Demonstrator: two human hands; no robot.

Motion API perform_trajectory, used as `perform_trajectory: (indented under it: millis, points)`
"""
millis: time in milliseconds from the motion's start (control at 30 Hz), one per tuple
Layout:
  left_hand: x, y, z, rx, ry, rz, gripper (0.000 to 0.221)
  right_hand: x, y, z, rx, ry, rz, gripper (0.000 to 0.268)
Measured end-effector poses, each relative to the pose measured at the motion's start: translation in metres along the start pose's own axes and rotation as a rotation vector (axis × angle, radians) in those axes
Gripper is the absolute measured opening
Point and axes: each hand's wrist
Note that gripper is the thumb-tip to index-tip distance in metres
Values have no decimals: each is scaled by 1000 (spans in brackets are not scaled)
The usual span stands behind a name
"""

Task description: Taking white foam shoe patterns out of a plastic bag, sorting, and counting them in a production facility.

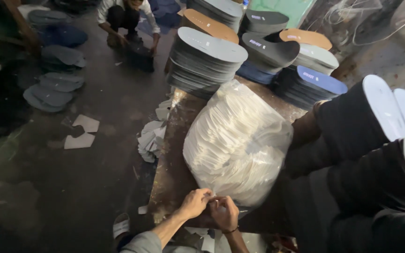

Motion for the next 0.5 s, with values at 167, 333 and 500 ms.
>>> perform_trajectory:
  millis: [167, 333, 500]
  points:
    - [-1, -12, -15, -107, 149, 36, 22, 1, -2, -14, -35, 46, -24, 17]
    - [24, -42, -37, -169, 184, 77, 24, 13, 4, -7, -28, 211, 8, 19]
    - [30, -60, -86, -24, 79, 229, 30, 25, 13, -25, -151, 149, -191, 21]
Point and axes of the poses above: each hand's wrist, its own x-axis towards the middle knuckle, its own y-axis out of the back of the hand, z = x × y, and after that the axes turned 3 degrees about -x, right-handed
